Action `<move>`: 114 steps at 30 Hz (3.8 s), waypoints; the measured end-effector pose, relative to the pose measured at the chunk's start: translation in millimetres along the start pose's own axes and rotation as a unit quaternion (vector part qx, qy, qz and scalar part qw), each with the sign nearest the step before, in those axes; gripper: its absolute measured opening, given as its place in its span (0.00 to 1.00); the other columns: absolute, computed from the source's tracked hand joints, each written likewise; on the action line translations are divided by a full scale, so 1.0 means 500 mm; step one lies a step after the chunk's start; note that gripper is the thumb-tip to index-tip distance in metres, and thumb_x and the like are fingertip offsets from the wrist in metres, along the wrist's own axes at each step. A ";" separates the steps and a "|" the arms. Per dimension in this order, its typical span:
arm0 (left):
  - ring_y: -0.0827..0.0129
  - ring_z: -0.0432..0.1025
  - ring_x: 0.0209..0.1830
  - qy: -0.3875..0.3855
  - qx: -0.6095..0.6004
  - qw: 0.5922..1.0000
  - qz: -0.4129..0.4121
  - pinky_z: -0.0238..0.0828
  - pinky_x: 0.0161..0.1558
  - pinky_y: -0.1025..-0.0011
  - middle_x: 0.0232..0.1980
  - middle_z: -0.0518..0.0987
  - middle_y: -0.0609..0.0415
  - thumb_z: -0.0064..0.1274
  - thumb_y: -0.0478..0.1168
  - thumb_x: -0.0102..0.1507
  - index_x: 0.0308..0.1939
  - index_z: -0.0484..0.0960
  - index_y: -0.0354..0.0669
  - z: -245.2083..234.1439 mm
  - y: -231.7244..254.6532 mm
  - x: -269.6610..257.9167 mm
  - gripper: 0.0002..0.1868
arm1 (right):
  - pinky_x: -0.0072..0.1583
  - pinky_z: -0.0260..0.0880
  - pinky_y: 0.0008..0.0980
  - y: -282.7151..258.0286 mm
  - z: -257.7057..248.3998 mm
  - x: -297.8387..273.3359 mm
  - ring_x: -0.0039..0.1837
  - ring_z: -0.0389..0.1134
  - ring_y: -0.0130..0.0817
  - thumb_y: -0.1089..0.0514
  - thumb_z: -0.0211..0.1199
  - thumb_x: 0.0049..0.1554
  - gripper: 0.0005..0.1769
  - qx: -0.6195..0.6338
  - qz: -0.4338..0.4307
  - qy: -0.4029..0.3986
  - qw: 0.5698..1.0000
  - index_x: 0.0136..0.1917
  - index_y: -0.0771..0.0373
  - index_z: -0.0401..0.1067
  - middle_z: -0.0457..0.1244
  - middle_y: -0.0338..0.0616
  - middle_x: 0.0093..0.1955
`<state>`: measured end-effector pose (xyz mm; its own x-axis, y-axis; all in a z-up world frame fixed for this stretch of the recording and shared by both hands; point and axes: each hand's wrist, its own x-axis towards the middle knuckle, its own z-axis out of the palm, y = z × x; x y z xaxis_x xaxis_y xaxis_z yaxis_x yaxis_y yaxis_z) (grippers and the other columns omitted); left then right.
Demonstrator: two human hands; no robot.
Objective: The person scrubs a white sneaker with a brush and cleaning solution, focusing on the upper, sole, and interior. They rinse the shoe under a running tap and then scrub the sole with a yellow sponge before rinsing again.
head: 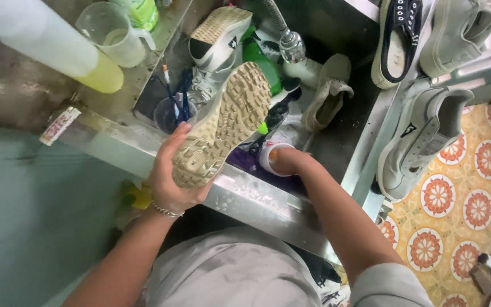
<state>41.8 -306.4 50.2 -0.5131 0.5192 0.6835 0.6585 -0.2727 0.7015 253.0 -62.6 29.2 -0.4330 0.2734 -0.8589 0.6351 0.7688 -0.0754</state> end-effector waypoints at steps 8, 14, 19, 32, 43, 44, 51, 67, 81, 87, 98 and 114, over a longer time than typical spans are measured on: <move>0.30 0.82 0.79 -0.015 -0.003 1.000 -0.001 0.83 0.82 0.34 0.74 0.87 0.27 0.89 0.43 0.60 0.75 0.79 0.23 0.004 0.000 -0.002 0.47 | 0.81 0.81 0.54 0.146 0.164 0.155 0.80 0.81 0.53 0.28 0.78 0.59 0.39 0.082 0.078 0.029 0.993 0.76 0.45 0.89 0.81 0.51 0.74; 0.30 0.83 0.80 -0.081 0.048 0.995 -0.042 0.81 0.82 0.39 0.75 0.89 0.34 0.93 0.50 0.57 0.75 0.85 0.29 0.041 0.072 0.014 0.49 | 0.74 0.82 0.53 0.090 0.126 -0.137 0.74 0.80 0.55 0.55 0.91 0.57 0.43 0.299 0.044 0.445 0.843 0.83 0.49 0.82 0.76 0.45 0.73; 0.24 0.80 0.80 -0.191 0.028 0.962 -0.195 0.79 0.81 0.27 0.78 0.87 0.35 0.96 0.39 0.50 0.79 0.79 0.37 0.119 0.187 0.029 0.57 | 0.81 0.74 0.69 -0.032 0.124 -0.245 0.89 0.63 0.77 0.62 0.73 0.71 0.47 0.470 -0.245 0.495 0.688 0.94 0.66 0.53 0.56 0.69 0.91; 0.37 0.81 0.82 -0.256 0.036 0.917 -0.305 0.82 0.82 0.41 0.79 0.88 0.45 0.93 0.33 0.46 0.78 0.81 0.45 0.144 0.253 -0.006 0.57 | 0.71 0.79 0.60 -0.014 0.192 -0.166 0.69 0.79 0.65 0.60 0.86 0.64 0.24 0.306 -0.282 0.629 0.656 0.70 0.65 0.84 0.75 0.55 0.69; 0.36 0.83 0.79 -0.283 0.070 0.871 -0.395 0.87 0.76 0.45 0.78 0.89 0.45 0.90 0.31 0.47 0.78 0.82 0.52 0.148 0.254 -0.010 0.55 | 0.70 0.78 0.65 -0.069 0.203 -0.180 0.65 0.76 0.71 0.50 0.82 0.69 0.23 0.345 -0.348 0.620 0.612 0.71 0.64 0.86 0.73 0.62 0.65; 0.36 0.83 0.79 -0.284 0.070 0.870 -0.396 0.87 0.76 0.45 0.78 0.89 0.45 0.90 0.31 0.47 0.78 0.82 0.52 0.144 0.259 -0.012 0.55 | 0.70 0.78 0.65 -0.079 0.214 -0.184 0.65 0.76 0.71 0.50 0.82 0.69 0.23 0.346 -0.347 0.620 0.613 0.71 0.64 0.86 0.73 0.62 0.65; 0.37 0.83 0.78 -0.286 0.040 0.864 -0.411 0.90 0.74 0.47 0.80 0.88 0.42 0.88 0.29 0.50 0.77 0.81 0.47 0.139 0.272 -0.003 0.52 | 0.65 0.79 0.61 -0.059 0.210 -0.176 0.60 0.77 0.67 0.55 0.84 0.68 0.19 0.370 -0.351 0.619 0.597 0.69 0.64 0.87 0.74 0.59 0.63; 0.39 0.82 0.81 -0.290 0.066 0.851 -0.433 0.86 0.79 0.45 0.81 0.88 0.46 0.89 0.30 0.47 0.79 0.83 0.50 0.139 0.273 0.009 0.55 | 0.61 0.78 0.62 -0.038 0.207 -0.129 0.60 0.75 0.70 0.65 0.85 0.63 0.20 0.376 -0.387 0.626 0.563 0.67 0.67 0.86 0.70 0.64 0.61; 0.40 0.84 0.78 -0.269 0.038 0.875 -0.401 0.85 0.79 0.45 0.74 0.91 0.43 0.83 0.28 0.48 0.80 0.81 0.49 0.124 0.256 -0.006 0.55 | 0.66 0.78 0.62 -0.049 0.179 -0.106 0.60 0.74 0.67 0.55 0.84 0.67 0.25 0.347 -0.372 0.641 0.575 0.76 0.61 0.88 0.71 0.61 0.63; 0.45 0.79 0.85 -0.215 -0.065 0.856 -0.466 0.75 0.87 0.49 0.79 0.87 0.39 0.92 0.34 0.46 0.86 0.74 0.43 0.128 0.218 -0.056 0.65 | 0.64 0.77 0.61 -0.095 0.191 -0.106 0.57 0.74 0.63 0.53 0.84 0.65 0.19 0.326 -0.426 0.628 0.564 0.67 0.61 0.89 0.71 0.57 0.58; 0.52 0.85 0.79 -0.276 0.021 0.891 -0.360 0.80 0.84 0.53 0.74 0.93 0.54 0.91 0.35 0.45 0.81 0.87 0.54 0.127 0.219 -0.047 0.58 | 0.63 0.77 0.63 -0.039 0.208 -0.114 0.58 0.76 0.69 0.56 0.87 0.64 0.23 0.317 -0.385 0.635 0.590 0.71 0.61 0.91 0.71 0.60 0.60; 0.45 0.89 0.71 -0.248 0.057 0.890 -0.377 0.88 0.73 0.47 0.65 0.93 0.49 0.93 0.41 0.49 0.75 0.88 0.55 0.136 0.242 -0.037 0.50 | 0.61 0.76 0.58 -0.027 0.259 -0.155 0.56 0.74 0.61 0.56 0.84 0.66 0.23 0.349 -0.342 0.628 0.606 0.72 0.63 0.88 0.73 0.56 0.59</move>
<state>168.2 -294.1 108.8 -0.5447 0.8218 -0.1670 0.2952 0.3743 0.8791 361.0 -168.9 31.4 -0.6140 0.5905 0.5238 -0.0416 0.6385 -0.7685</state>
